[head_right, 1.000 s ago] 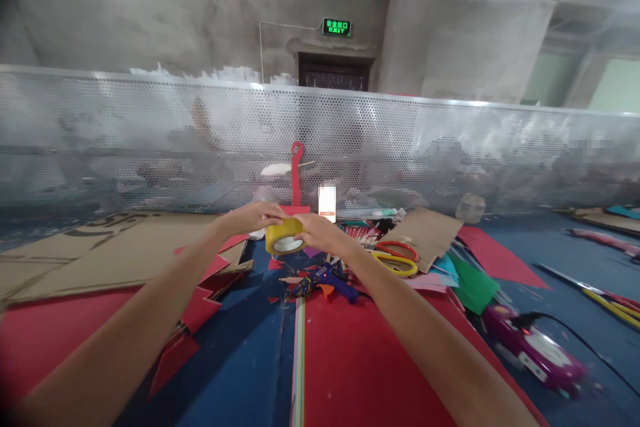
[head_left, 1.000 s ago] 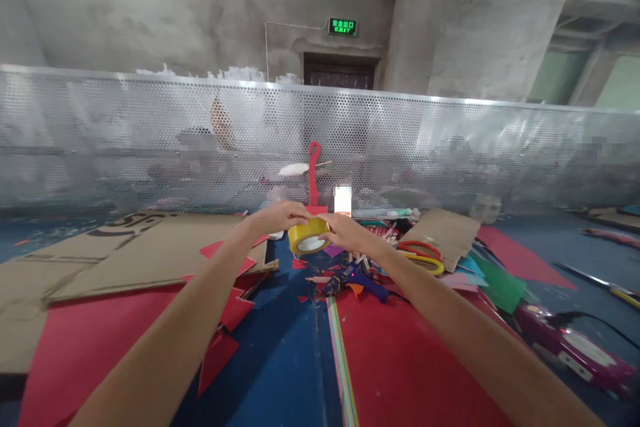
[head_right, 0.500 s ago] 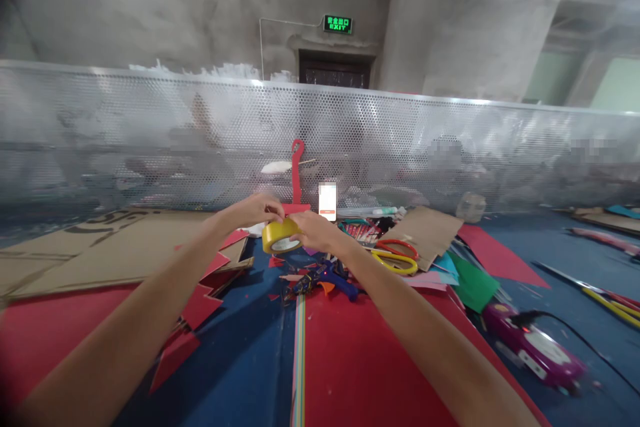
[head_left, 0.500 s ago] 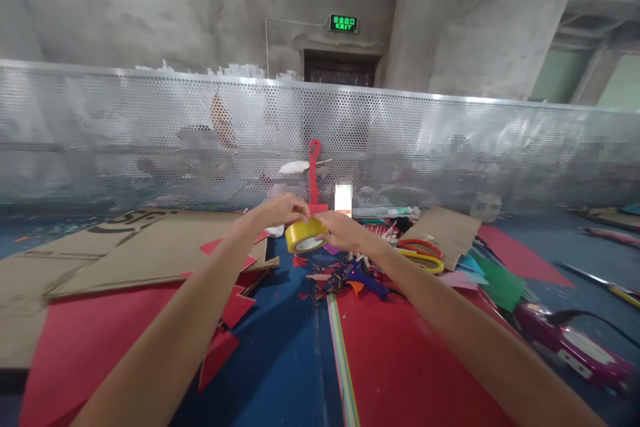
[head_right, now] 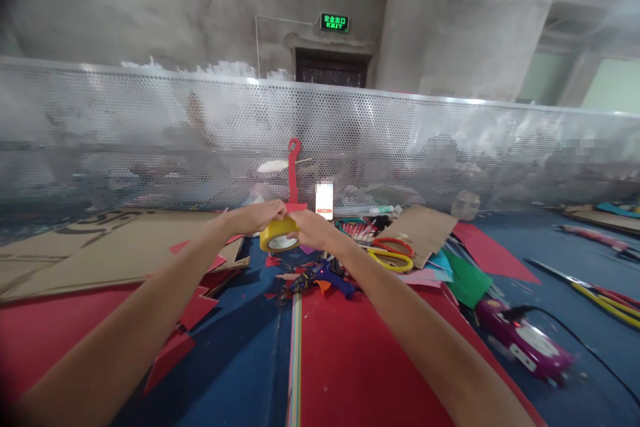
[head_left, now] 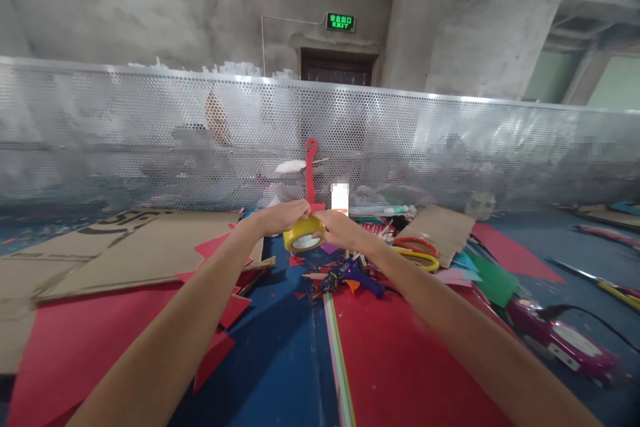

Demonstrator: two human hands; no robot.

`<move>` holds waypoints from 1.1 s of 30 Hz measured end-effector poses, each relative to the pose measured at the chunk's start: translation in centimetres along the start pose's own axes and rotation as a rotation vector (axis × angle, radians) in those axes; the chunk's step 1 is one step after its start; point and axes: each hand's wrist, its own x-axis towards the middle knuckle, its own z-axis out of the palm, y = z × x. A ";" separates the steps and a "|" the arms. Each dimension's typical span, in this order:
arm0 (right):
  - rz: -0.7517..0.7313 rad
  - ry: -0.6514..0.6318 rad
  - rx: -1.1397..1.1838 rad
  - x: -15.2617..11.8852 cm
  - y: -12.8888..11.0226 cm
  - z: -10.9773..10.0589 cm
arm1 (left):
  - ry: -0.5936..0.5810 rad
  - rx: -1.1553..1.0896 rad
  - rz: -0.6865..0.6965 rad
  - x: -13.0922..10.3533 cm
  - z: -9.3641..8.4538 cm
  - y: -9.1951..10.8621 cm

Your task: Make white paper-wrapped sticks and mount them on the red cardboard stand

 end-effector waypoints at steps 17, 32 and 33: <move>0.024 0.029 0.041 -0.2 1.2 0.8 | 0.158 -0.030 -0.010 -0.7 -0.8 0.4; 0.062 0.022 0.014 -0.1 0.4 0.4 | 0.234 -0.093 -0.070 -0.4 -0.1 0.1; 0.067 0.024 0.012 -0.1 0.5 0.5 | 0.241 -0.077 -0.059 -0.4 -0.1 0.2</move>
